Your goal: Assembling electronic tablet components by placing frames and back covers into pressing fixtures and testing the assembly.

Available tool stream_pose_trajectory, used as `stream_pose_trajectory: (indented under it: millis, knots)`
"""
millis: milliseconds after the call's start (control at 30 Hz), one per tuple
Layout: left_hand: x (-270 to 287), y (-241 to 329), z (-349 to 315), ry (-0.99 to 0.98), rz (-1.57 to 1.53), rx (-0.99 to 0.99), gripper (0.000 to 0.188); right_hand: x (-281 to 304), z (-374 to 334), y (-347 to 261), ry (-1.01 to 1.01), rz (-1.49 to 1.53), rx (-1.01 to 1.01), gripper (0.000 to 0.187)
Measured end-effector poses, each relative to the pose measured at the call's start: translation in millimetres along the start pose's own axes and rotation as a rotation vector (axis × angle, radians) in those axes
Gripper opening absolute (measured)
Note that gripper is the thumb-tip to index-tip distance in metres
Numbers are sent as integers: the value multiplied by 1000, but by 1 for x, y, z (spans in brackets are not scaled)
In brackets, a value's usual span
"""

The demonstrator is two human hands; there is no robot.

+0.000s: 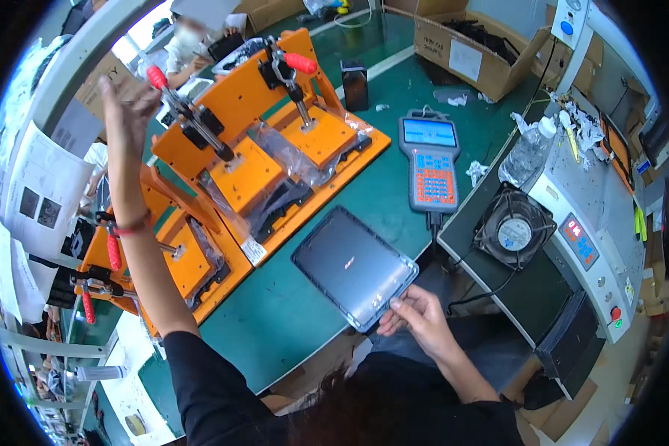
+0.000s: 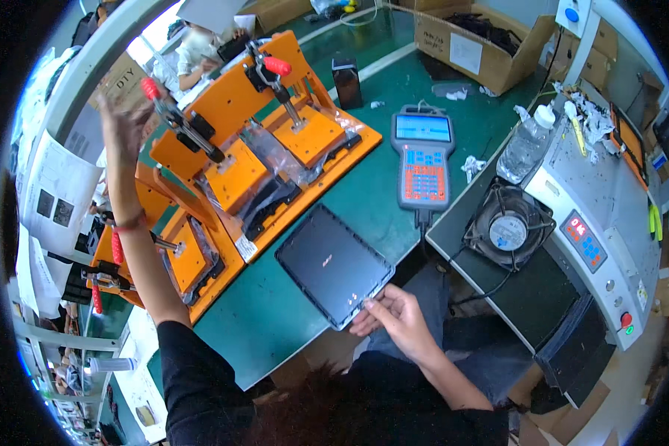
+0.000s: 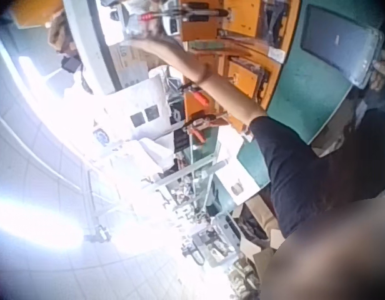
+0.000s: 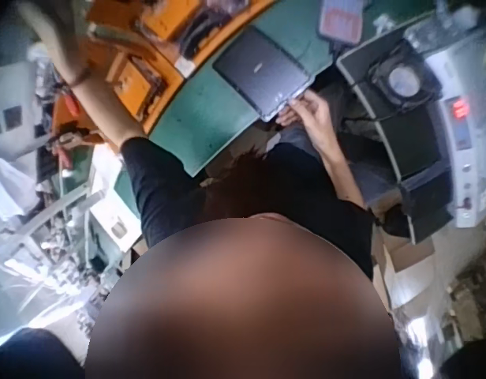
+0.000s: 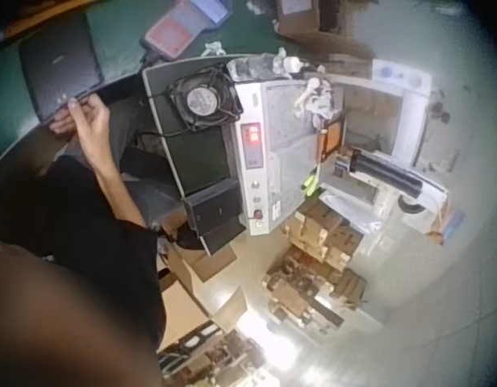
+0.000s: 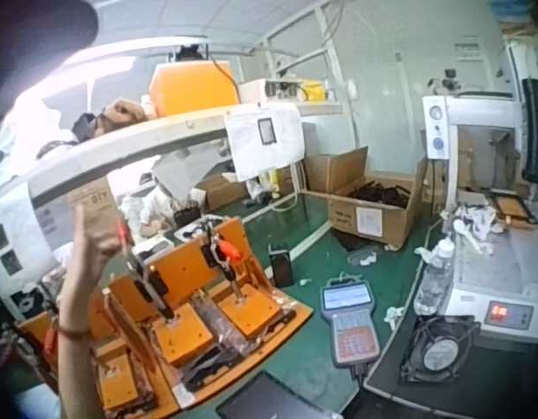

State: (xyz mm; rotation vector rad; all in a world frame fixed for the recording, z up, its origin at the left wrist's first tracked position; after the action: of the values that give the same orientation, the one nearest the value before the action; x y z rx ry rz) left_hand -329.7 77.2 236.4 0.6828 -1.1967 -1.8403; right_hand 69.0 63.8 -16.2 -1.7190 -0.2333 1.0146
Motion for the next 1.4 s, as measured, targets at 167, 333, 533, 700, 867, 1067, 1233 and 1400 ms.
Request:
stream_pose_trajectory:
  millis: [167, 333, 533, 700, 867, 1067, 1233, 1400]
  knots:
    - [24, 128, -108, -313, 85, -1082, 58, -5, -6, 6, -67, 16, -29, 16]
    - [56, -11, -54, 107, 1221, -648, 34, 0, -11, 4, -72, 1, -12, 15]
    - [-46, -40, -88, -37, 542, -839, 15, 9, -9, -19, -14, -128, 144, 14]
    - [-44, -58, -93, 82, 525, -946, 6, 11, -12, -41, 19, -218, 269, 13]
    - [-50, -33, -131, -5, 791, -891, 8, 17, -27, -47, 13, -291, 317, 9]
    - [-54, -76, -237, -447, 275, 124, 63, 6, -29, -49, -63, -1072, 721, 18]
    - [-47, -108, -245, -728, -370, 663, 91, -9, -19, -32, -72, -1472, 1069, 23]
    - [-33, -142, -232, -630, -225, 667, 83, -11, -7, -22, -39, -1392, 1115, 34]
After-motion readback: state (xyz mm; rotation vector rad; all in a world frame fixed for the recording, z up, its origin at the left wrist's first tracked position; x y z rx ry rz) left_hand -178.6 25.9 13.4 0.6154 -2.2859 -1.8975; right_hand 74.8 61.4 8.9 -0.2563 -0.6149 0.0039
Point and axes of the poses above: each hand's wrist, its own z-axis towards the middle knuckle, its own x-axis out of the back of the hand, y = z × x, the point moved 5 cm from there along z, towards the middle knuckle, and after that the axes turned 10 degrees about x, right-handed, at the moved point
